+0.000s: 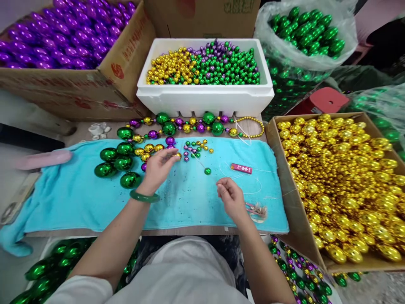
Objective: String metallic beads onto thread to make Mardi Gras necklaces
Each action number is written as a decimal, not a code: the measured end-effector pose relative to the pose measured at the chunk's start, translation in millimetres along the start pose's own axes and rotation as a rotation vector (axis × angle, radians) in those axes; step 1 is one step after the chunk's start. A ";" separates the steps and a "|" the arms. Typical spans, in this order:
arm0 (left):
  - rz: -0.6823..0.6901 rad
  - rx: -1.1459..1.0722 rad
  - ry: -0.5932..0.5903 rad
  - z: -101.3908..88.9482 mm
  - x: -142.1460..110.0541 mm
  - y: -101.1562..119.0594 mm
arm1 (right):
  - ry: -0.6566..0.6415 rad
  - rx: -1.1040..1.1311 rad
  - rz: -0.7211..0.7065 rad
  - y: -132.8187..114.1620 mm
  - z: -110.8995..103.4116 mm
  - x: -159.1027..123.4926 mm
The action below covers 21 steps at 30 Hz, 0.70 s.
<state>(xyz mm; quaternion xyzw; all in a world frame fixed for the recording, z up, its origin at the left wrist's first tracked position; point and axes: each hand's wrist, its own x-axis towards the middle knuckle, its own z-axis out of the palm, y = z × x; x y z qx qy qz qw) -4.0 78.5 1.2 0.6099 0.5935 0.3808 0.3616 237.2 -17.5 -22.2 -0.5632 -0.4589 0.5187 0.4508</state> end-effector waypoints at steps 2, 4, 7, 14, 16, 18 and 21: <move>0.097 0.401 0.098 -6.7 11.4 -8.9 | 0.025 0.023 -0.001 0.6 -1.4 0.5; 0.131 0.674 0.055 -12.0 20.1 -14.4 | 0.037 0.026 -0.004 0.2 -3.2 0.5; 0.138 0.866 -0.042 -13.4 25.4 -15.6 | 0.050 0.025 -0.002 -0.4 -4.7 0.6; 0.149 0.946 -0.119 -10.0 36.8 -19.0 | 0.066 0.012 -0.008 1.3 -4.2 3.3; 0.143 0.960 -0.157 -11.4 45.1 -21.8 | 0.066 -0.002 -0.022 2.1 -4.1 4.3; 0.125 0.959 -0.201 -12.6 53.4 -23.2 | 0.063 -0.013 -0.031 3.1 -3.9 5.0; 0.069 0.936 -0.272 -12.8 62.5 -23.2 | 0.055 -0.025 -0.034 5.2 -3.4 5.5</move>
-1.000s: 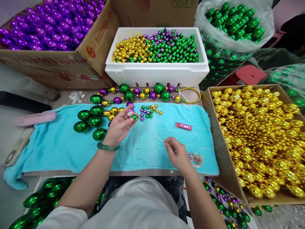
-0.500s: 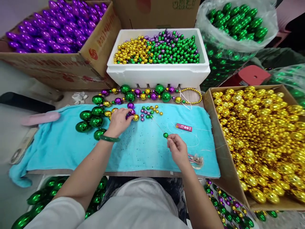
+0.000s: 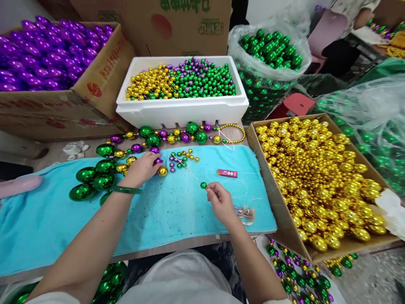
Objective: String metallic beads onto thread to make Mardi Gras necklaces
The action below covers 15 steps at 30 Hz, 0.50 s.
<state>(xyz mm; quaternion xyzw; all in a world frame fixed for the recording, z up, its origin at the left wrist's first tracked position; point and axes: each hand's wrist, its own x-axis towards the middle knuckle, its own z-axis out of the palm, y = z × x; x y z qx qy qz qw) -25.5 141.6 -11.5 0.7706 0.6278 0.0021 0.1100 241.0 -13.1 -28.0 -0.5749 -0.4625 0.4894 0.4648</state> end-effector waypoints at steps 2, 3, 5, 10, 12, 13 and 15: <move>0.002 -0.067 0.001 -1.2 2.7 0.5 | -0.004 -0.008 -0.005 1.1 0.3 -0.4; 0.005 -0.132 0.042 -2.1 2.7 1.3 | -0.004 -0.015 -0.011 1.5 0.4 -0.9; 0.000 -0.366 0.169 -5.0 -0.7 4.5 | -0.002 -0.037 -0.031 1.3 0.3 -2.5; -0.013 -1.126 0.250 -18.5 -21.4 21.1 | -0.023 -0.083 -0.055 -3.3 -0.1 -7.8; -0.004 -1.227 0.247 -22.9 -28.5 27.0 | -0.042 -0.099 -0.059 -6.0 0.0 -9.2; 0.001 -1.244 0.249 -24.2 -31.0 28.8 | -0.050 -0.108 -0.061 -7.3 0.2 -9.7; 0.016 -1.250 0.256 -24.3 -33.9 30.1 | -0.057 -0.124 -0.066 -9.7 0.8 -10.3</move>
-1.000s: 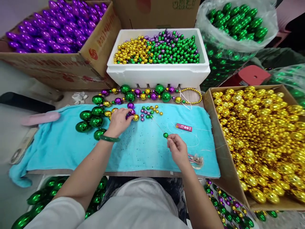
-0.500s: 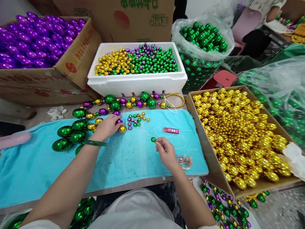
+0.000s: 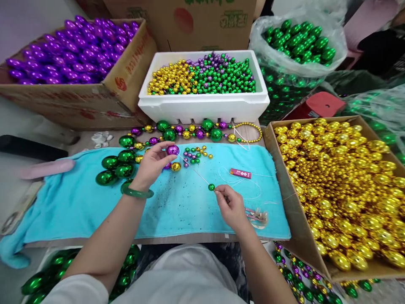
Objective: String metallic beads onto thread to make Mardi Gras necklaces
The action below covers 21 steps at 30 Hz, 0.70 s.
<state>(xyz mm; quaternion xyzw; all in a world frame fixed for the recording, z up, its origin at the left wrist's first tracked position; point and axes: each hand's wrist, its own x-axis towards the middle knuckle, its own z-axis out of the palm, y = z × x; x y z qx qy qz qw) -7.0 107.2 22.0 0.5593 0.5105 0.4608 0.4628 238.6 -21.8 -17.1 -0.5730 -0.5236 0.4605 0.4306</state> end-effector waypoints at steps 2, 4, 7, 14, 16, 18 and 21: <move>0.042 0.033 0.005 -0.4 -1.3 -2.3 | 0.002 -0.009 -0.005 -2.1 0.6 -0.2; 0.107 0.105 0.014 -1.2 -2.0 -5.5 | 0.005 -0.015 -0.010 -3.6 1.3 -0.5; 0.198 0.227 0.012 -2.1 -3.7 -7.0 | 0.006 -0.024 -0.009 -5.0 2.2 -1.0; 0.382 0.566 0.024 -1.1 -12.4 7.4 | 0.007 -0.047 -0.002 -5.9 1.4 -2.7; 0.433 0.685 0.012 1.0 -17.1 10.8 | 0.007 -0.057 -0.008 -5.4 1.2 -2.8; 0.476 0.790 -0.008 4.3 -23.0 12.6 | 0.008 -0.065 -0.005 -4.3 1.6 -2.5; 0.546 0.873 -0.035 11.2 -31.7 12.4 | 0.008 -0.060 0.007 -1.3 3.1 -1.9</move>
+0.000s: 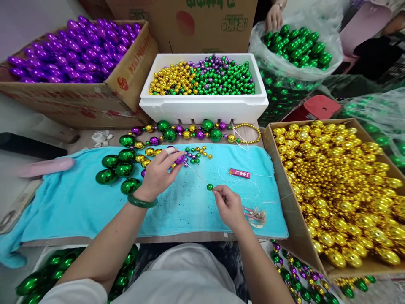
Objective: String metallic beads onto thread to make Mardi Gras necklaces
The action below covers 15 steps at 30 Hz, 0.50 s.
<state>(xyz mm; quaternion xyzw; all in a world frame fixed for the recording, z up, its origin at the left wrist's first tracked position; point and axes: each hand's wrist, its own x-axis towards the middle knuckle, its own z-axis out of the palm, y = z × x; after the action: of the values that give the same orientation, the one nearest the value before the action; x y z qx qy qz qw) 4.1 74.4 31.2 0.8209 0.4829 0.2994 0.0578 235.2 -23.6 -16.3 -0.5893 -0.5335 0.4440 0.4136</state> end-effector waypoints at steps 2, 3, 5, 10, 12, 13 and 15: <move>0.042 0.022 0.017 3.5 -3.5 3.9 | 0.001 0.011 0.002 2.0 0.8 0.1; 0.052 0.033 0.025 5.3 -4.8 4.9 | 0.002 0.016 0.001 2.8 0.9 0.1; 0.051 0.047 0.026 8.5 -6.8 5.5 | 0.003 0.020 0.000 3.9 0.1 -0.1; 0.005 -0.035 -0.013 10.0 -7.0 6.5 | 0.009 0.012 0.002 5.9 -4.1 -0.6; -0.021 -0.138 0.012 8.3 -6.0 9.2 | 0.012 0.026 0.006 7.1 -4.9 -0.8; -0.045 -0.211 0.028 7.6 -5.5 10.9 | 0.012 0.037 0.011 7.6 -4.9 -0.9; -0.135 -0.415 0.060 7.2 -4.6 13.9 | 0.011 0.063 0.017 8.0 -4.3 -1.2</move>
<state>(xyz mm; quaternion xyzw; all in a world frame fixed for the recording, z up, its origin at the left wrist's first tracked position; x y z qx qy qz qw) 17.0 64.7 28.7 0.7481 0.4662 0.4119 0.2309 241.4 -25.6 -22.8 -0.5829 -0.5118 0.4609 0.4312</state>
